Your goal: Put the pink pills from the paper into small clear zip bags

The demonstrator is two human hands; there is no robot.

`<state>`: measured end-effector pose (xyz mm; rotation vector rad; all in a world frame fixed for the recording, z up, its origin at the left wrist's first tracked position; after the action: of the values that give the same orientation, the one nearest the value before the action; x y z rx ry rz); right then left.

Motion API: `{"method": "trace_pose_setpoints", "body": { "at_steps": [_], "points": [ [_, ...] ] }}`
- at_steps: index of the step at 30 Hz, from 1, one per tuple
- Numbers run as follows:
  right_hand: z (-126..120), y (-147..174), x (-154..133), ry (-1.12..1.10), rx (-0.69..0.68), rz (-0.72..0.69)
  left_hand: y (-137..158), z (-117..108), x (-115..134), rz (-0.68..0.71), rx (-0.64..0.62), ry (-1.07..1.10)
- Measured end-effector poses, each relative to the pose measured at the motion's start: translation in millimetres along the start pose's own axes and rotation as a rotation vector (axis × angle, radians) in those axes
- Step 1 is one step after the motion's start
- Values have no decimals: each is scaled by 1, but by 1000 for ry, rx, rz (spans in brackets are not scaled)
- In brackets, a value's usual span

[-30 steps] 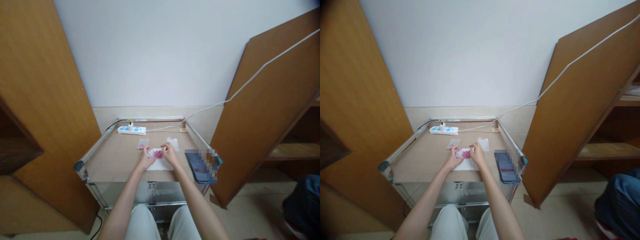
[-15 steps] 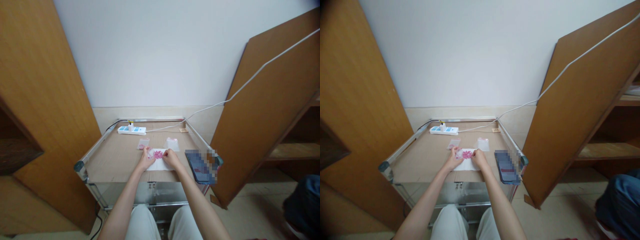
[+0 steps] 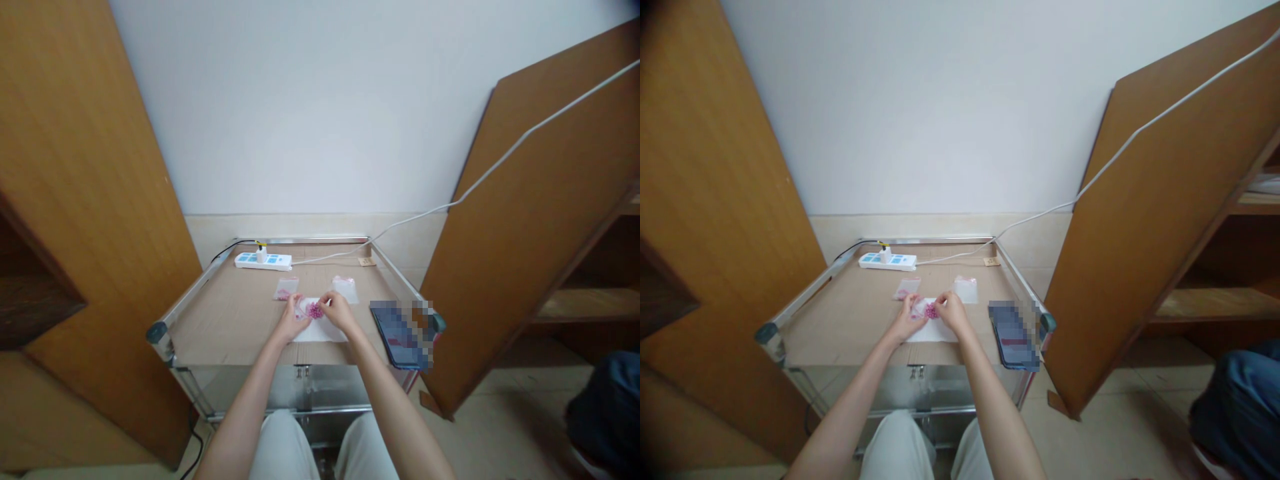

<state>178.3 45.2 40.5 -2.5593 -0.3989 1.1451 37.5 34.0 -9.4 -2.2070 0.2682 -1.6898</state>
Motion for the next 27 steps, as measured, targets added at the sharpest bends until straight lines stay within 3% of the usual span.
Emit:
{"method": "trace_pose_setpoints", "body": {
  "at_steps": [7,13,19,27],
  "points": [
    [19,3,-28,-38,-167,-182,-1,2,-3,-7,-3,22],
    [-2,0,5,77,33,-27,0,0,4,3,-10,25],
    [2,8,25,276,-17,33,1,0,3,5,-18,29],
    [9,10,29,249,-42,54,0,-1,0,-20,13,39]
  ]
}}
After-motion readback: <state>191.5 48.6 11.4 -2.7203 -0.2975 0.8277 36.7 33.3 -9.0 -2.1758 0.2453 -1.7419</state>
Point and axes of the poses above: each hand's wrist, its own y-axis away from the middle knuckle, its own z-axis out of the palm, x = y × z, the point moved 7 cm from there along -y, towards the middle knuckle, and after that the axes turned 4 degrees about x, right-handed, at the moved point
